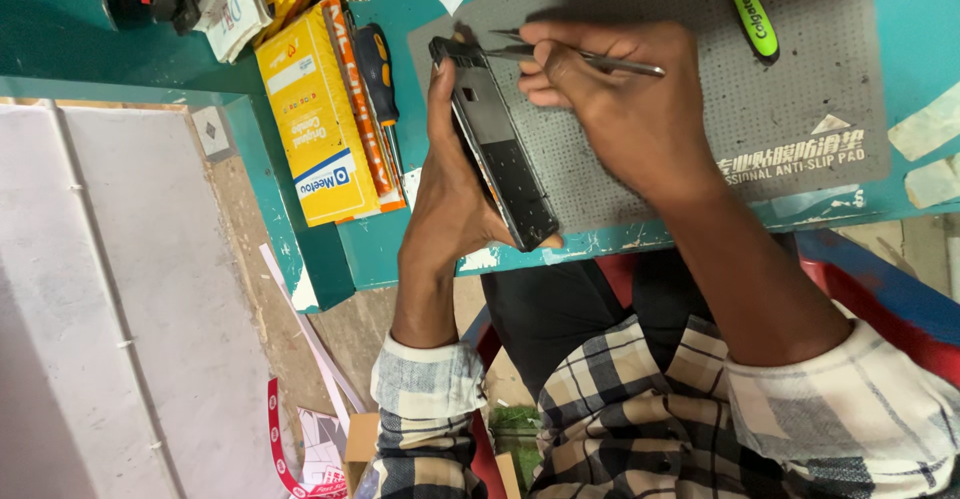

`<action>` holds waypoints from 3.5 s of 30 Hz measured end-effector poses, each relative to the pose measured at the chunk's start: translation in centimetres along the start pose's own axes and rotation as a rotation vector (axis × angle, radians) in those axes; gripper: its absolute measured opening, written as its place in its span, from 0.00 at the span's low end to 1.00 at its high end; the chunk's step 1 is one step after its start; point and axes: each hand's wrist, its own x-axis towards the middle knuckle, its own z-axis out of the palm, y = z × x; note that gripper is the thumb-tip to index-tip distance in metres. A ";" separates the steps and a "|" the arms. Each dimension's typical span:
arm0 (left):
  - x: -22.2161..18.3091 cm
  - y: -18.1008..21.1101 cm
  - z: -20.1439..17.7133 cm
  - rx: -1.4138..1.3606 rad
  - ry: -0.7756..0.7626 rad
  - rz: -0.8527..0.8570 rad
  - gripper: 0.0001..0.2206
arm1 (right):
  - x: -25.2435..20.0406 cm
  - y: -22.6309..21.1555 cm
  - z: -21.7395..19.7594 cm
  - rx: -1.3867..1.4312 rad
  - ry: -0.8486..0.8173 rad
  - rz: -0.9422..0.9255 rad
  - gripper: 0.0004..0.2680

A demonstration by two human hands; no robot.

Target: The person uses tweezers and a brush to clean and adjust components inside a disassembled mobile phone. They scrape along the edges, remove small debris, and brush the interior surfaces while holding the device over a workbench.

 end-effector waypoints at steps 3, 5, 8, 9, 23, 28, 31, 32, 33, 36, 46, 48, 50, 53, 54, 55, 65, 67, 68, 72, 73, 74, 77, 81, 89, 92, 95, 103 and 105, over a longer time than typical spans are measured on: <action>-0.2 0.0 0.1 -0.004 -0.010 -0.026 0.81 | -0.3 -0.2 0.1 -0.051 0.010 -0.013 0.07; -0.2 -0.1 0.0 0.030 -0.017 -0.026 0.81 | -0.5 -0.2 0.3 -0.102 0.018 -0.017 0.07; -0.2 -0.2 -0.1 0.124 0.009 0.026 0.82 | -0.4 -0.1 0.1 -0.090 0.008 -0.028 0.08; -0.2 -0.2 -0.1 0.098 0.011 0.024 0.82 | -0.4 0.0 0.0 -0.050 0.011 -0.031 0.07; -0.2 -0.5 -0.3 0.056 -0.008 0.015 0.79 | 1.1 -2.3 -0.3 -0.684 -0.153 -0.463 0.06; 0.0 -0.2 -0.3 0.005 0.009 0.066 0.78 | 5.5 -1.4 0.5 -0.765 -0.195 -0.858 0.06; 0.0 -0.1 -0.4 0.048 0.014 0.051 0.79 | 6.0 -0.2 0.7 -0.552 -0.164 -0.496 0.06; 0.0 -0.2 -0.4 0.068 0.015 0.049 0.79 | 6.0 0.2 0.5 -0.440 -0.160 -0.300 0.07; -0.1 -0.3 -0.4 0.062 0.013 0.037 0.79 | 5.8 0.4 0.0 -0.330 -0.164 -0.263 0.07; -0.2 -0.3 -0.3 0.042 0.010 0.014 0.79 | 5.3 0.7 -0.9 -0.110 -0.185 -0.151 0.06; -0.6 -0.7 0.1 0.033 0.000 0.078 0.78 | 4.5 1.7 -1.2 -0.897 -0.190 -0.619 0.03; -0.6 -0.7 0.1 0.016 -0.008 0.075 0.77 | 4.5 2.7 -1.5 -1.169 -0.201 -0.897 0.05; -0.6 -0.7 0.1 -0.014 -0.018 0.052 0.77 | 4.4 3.1 -1.4 -1.214 -0.177 -0.915 0.05; -0.7 -0.5 0.1 -0.047 -0.035 0.004 0.77 | 4.2 2.3 -0.9 -1.264 -0.135 -0.996 0.04; -0.7 -0.5 0.1 -0.040 -0.030 0.022 0.77 | 4.1 1.8 -0.7 -1.268 -0.125 -1.015 0.03; -0.7 -0.4 0.1 -0.033 -0.025 0.043 0.77 | 4.0 1.3 -0.5 -1.273 -0.114 -1.037 0.03; -0.8 -0.8 0.2 -0.063 -0.035 -0.006 0.78 | 4.2 0.9 0.1 -0.991 -0.089 -0.946 0.12; -0.8 -0.8 0.2 -0.036 -0.028 0.040 0.78 | 4.4 1.2 0.1 -0.818 -0.149 -0.719 0.10; -0.8 -0.8 0.2 -0.023 -0.023 0.063 0.77 | 4.5 1.4 0.0 -0.730 -0.178 -0.607 0.09; -0.7 -0.8 0.3 -0.009 -0.004 0.046 0.80 | 4.4 2.2 -0.2 -0.779 -0.164 -0.660 0.11; -0.7 -0.9 0.3 -0.010 -0.007 0.039 0.80 | 4.4 2.3 -0.1 -0.770 -0.159 -0.662 0.11; -0.7 -0.9 0.3 -0.012 -0.010 0.032 0.80 | 4.4 2.5 -0.1 -0.763 -0.159 -0.656 0.10; -0.7 -0.8 0.3 -0.003 -0.012 0.056 0.80 | 4.6 2.6 0.0 -0.747 -0.163 -0.629 0.10; -0.7 -0.8 0.2 -0.008 -0.015 0.044 0.80 | 4.4 2.4 0.3 -0.727 -0.132 -0.616 0.11; -0.6 -0.9 0.2 0.047 -0.003 0.065 0.81 | 4.2 2.2 0.9 -0.898 -0.105 -0.614 0.12; -0.6 -1.1 0.3 0.012 -0.032 0.019 0.81 | 4.7 2.8 0.9 -0.785 -0.135 -0.429 0.12; -0.6 -1.1 0.3 0.042 -0.013 0.067 0.80 | 4.8 3.2 0.9 -0.772 -0.112 -0.451 0.12; -0.6 -0.8 0.2 -0.008 -0.013 0.019 0.79 | 4.5 2.5 0.8 -0.672 -0.132 -0.485 0.11; -0.6 -0.7 0.1 0.030 -0.003 0.063 0.78 | 4.4 1.9 0.8 -0.649 -0.144 -0.415 0.09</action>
